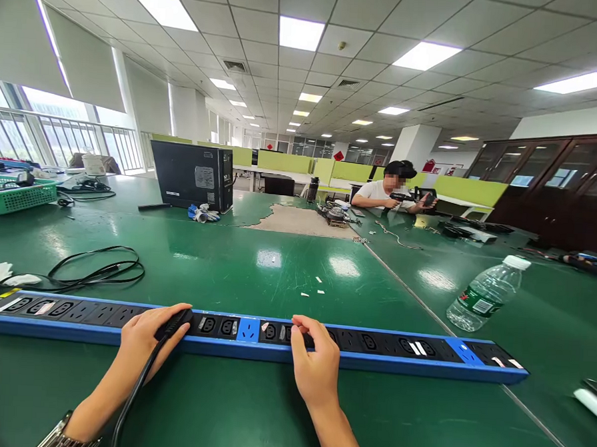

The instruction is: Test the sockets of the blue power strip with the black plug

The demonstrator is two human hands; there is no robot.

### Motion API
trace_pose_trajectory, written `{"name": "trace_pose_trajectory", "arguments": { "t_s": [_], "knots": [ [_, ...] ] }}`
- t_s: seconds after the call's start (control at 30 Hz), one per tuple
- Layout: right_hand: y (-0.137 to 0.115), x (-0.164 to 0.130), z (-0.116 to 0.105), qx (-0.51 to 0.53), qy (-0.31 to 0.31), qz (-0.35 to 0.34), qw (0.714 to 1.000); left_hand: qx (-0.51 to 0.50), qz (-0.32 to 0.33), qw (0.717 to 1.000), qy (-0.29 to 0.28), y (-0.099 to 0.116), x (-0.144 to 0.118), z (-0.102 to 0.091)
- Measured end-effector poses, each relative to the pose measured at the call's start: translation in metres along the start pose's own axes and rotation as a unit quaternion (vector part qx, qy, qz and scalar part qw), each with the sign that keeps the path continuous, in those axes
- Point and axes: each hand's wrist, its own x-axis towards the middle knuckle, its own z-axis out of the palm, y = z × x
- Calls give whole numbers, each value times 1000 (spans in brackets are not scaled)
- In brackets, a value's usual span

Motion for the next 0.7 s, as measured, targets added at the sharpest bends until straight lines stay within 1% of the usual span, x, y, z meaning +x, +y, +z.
{"name": "trace_pose_trajectory", "arguments": {
  "t_s": [0.13,0.2,0.27,0.37,0.43,0.53,0.57,0.6,0.7],
  "knots": [
    [1,1,-1,2,6,18,1000,15,18,999,-28,0,0,-2],
    [2,1,-1,-3,10,16,1000,5,29,998,-48,-3,2,-2],
    [3,1,-1,-7,12,11,1000,-18,34,998,-56,-7,3,-2],
    [5,2,0,-13,11,12,1000,-56,28,997,-44,-10,5,-3],
    [6,2,1,-18,10,13,1000,-82,4,996,-24,-7,5,-5],
    [6,2,1,-26,6,8,1000,-116,-49,992,13,6,6,-4],
    [5,2,2,-29,4,4,1000,-127,-58,990,17,12,6,-1],
    [5,2,2,-32,1,0,999,-137,-57,989,13,19,6,3],
    [3,2,3,-41,-1,-11,999,-159,-17,987,-34,44,7,21]
  ]
}}
